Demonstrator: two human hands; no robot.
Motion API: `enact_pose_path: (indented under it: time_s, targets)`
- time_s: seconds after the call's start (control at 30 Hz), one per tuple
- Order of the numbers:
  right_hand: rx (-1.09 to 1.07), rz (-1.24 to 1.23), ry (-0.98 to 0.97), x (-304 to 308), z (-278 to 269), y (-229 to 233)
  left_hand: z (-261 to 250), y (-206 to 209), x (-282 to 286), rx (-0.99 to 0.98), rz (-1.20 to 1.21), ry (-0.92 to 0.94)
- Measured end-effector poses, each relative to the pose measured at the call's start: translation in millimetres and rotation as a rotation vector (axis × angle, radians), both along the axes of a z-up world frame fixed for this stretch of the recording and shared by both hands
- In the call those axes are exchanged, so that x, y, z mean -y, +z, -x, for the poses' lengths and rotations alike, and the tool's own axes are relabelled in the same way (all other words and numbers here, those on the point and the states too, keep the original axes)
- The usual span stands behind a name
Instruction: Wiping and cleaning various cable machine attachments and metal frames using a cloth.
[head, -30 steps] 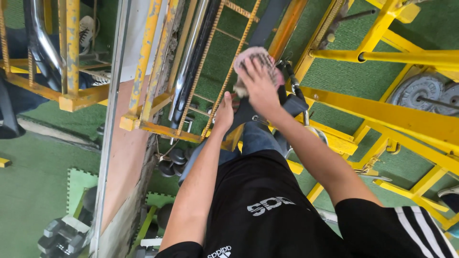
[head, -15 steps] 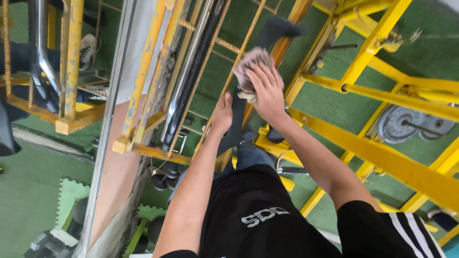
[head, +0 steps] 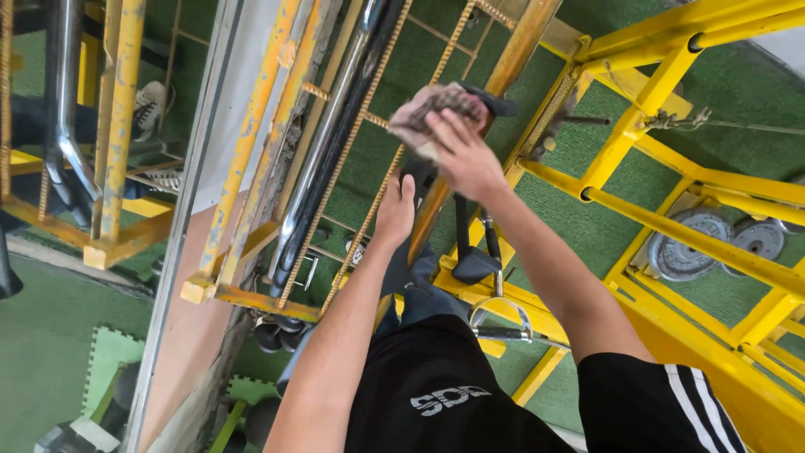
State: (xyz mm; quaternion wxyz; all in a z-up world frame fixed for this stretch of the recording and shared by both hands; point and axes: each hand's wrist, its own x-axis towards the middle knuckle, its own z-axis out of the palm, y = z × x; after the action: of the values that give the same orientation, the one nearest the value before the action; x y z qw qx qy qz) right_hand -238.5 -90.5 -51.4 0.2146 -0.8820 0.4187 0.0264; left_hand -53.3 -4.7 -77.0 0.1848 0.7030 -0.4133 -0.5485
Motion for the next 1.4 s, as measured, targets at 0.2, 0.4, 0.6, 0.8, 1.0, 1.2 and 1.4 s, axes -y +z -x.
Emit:
enact_pose_path:
  time_s: [0.2,0.4,0.6,0.8,1.0,1.2,1.4]
  targets:
    - [-0.019,0.345,-0.342,1,-3,-19,16,1,-1,0.143,-0.153,-0.111]
    - [-0.005,-0.074,-0.792,12,-28,66,24,-3,5,0.179,-0.271,-0.17]
    - [0.174,0.195,-0.366,18,-28,38,26,13,10,0.194,-0.274,-0.161]
    - [0.171,0.392,-0.366,-6,-21,-23,28,8,5,0.205,-0.244,-0.151]
    - [0.187,-0.216,-1.043,-38,-29,31,26,31,17,0.17,-0.304,-0.148]
    - [0.311,0.233,-0.547,-22,-26,41,30,5,2,0.219,-0.22,-0.147]
    - [0.169,0.32,-0.426,-12,-5,22,29,21,12,0.2,-0.267,-0.159]
